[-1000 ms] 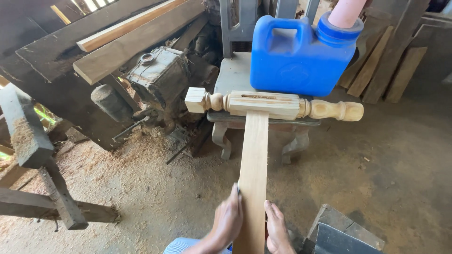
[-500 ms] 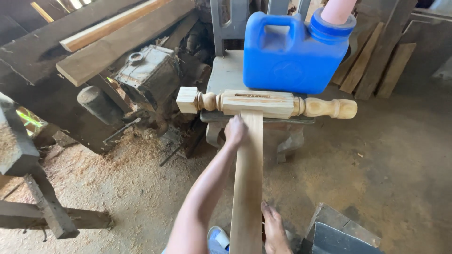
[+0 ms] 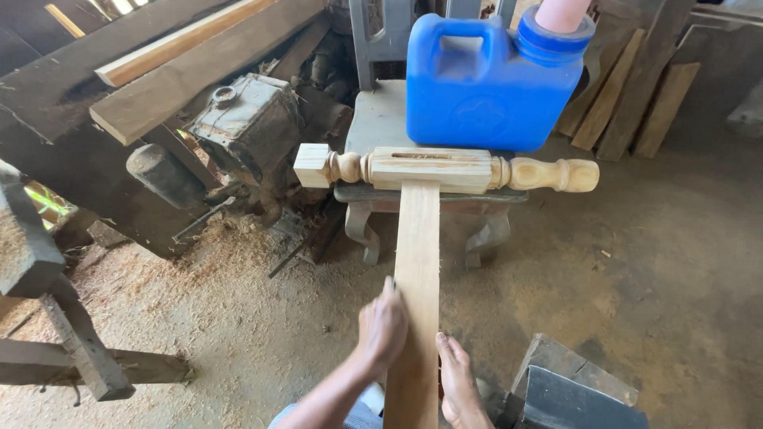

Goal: Sanding a wooden furniture frame component with sandpaper in a workshop environment.

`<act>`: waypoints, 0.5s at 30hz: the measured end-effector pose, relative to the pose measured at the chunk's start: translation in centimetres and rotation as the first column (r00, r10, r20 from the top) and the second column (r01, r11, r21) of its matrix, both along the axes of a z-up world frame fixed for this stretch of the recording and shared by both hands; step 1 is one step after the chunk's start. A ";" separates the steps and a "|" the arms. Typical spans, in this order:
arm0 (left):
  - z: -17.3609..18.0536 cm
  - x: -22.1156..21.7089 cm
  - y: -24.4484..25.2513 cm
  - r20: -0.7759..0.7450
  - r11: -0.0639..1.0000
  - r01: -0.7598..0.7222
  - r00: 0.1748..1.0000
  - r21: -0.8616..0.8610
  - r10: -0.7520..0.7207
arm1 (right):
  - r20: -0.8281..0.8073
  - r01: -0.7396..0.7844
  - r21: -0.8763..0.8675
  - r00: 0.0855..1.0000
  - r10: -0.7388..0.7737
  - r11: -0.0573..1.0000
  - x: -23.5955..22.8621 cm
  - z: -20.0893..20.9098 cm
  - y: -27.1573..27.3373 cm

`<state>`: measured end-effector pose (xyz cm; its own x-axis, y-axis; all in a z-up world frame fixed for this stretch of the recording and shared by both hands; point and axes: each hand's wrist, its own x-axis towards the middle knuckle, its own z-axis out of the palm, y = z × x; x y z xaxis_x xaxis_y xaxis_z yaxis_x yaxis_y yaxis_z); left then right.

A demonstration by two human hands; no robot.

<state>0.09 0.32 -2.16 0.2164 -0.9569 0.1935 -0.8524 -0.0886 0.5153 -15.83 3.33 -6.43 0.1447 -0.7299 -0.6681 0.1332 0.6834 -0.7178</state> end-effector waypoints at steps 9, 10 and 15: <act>-0.9 4.9 -20.5 -0.188 0.970 -0.199 0.956 0.139 0.223 | 0.037 0.084 0.032 0.996 -0.086 0.996 0.2 1.4 -0.1; -1.3 4.8 -19.6 -0.189 0.985 -0.165 0.967 0.041 0.170 | 0.074 0.095 0.041 0.992 -0.098 0.995 0.2 1.8 -0.1; 2.9 0.7 -4.5 -0.131 0.994 -0.085 0.988 -0.066 0.076 | 0.154 0.115 -0.028 0.982 -0.109 0.993 -0.1 0.0 0.0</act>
